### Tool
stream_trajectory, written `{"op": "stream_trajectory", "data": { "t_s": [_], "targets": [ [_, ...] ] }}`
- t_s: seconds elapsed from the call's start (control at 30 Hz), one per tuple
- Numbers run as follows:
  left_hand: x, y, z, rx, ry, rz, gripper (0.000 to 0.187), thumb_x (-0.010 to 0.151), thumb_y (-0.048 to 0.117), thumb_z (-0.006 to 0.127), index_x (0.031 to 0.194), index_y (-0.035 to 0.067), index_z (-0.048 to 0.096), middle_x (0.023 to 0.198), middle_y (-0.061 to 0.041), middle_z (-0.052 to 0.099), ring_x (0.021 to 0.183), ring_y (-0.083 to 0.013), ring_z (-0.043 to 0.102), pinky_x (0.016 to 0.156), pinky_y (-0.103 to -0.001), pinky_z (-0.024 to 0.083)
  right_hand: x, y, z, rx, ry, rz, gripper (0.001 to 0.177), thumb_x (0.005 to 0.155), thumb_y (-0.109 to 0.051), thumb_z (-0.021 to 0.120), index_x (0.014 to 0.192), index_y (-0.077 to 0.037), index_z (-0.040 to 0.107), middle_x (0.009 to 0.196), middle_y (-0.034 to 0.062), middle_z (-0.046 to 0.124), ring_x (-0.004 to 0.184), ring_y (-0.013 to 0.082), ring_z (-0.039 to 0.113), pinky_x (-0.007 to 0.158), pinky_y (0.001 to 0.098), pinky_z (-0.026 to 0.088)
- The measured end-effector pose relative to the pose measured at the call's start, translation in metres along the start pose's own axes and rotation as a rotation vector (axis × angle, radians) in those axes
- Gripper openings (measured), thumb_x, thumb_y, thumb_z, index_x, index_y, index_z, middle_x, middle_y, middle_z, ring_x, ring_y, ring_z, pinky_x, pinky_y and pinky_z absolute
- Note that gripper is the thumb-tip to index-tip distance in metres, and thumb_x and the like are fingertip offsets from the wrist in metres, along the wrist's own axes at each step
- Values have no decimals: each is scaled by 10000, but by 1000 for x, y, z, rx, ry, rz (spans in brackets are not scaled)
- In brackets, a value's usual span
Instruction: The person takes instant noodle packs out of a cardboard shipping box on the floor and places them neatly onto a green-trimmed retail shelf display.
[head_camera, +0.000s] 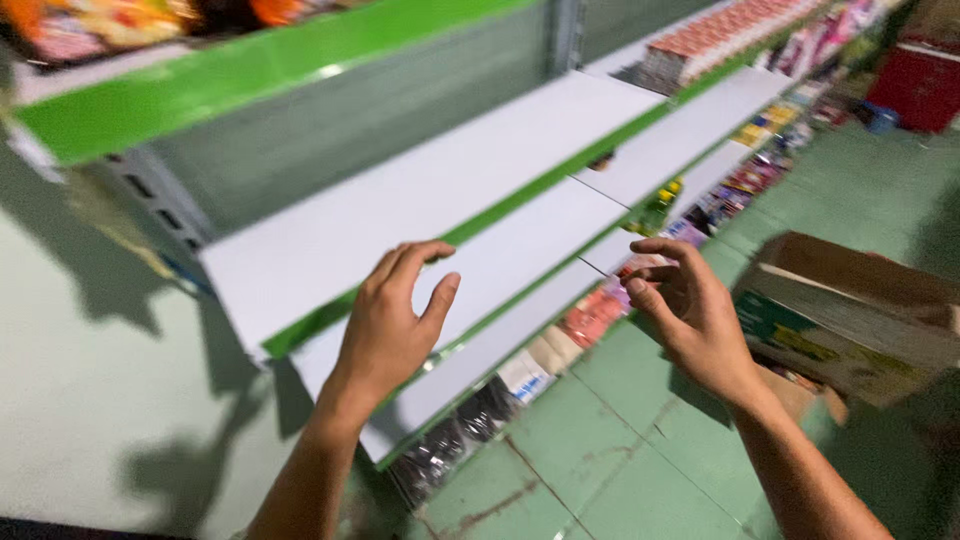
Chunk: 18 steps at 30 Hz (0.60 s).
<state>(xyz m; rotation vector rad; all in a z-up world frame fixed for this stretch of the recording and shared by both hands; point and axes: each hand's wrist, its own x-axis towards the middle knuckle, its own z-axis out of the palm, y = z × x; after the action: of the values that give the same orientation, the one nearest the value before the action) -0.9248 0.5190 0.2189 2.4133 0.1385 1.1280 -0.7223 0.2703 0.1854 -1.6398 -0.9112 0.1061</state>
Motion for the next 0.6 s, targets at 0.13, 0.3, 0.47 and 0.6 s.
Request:
{"op": "stream_trajectory", "data": {
  "t_s": [0.13,0.3,0.47,0.6],
  "targets": [
    [-25,19,82,-115,-149,-153,307,951,195,669,1215,40,641,1206,-148,707,1141,-334,668,963,-420,514,-44,42,-61,4,59,51,392,976,-167,659,1343,-66,565,1108,47,624,1011,104,619,853,265,532],
    [-59,45,181,-217,-321,-277,315,940,195,664,1212,40,629,1174,-138,725,1102,-310,686,934,-409,528,-108,97,-136,-97,146,194,331,973,-181,658,1284,-77,609,1110,39,631,1028,125,637,845,292,560],
    [-91,63,268,-347,-394,-319,320,943,191,660,1223,42,623,1131,-141,743,1045,-261,725,892,-372,565,-172,146,-199,-123,220,323,295,947,-196,667,1213,-71,635,1200,21,647,1068,158,652,830,330,590],
    [-101,82,327,-397,-512,-350,331,931,189,660,1230,52,618,1075,-117,752,968,-222,728,847,-365,559,-215,173,-240,-176,294,432,276,944,-218,671,1179,-73,659,1214,26,643,1077,163,644,859,345,592]
  ]
}}
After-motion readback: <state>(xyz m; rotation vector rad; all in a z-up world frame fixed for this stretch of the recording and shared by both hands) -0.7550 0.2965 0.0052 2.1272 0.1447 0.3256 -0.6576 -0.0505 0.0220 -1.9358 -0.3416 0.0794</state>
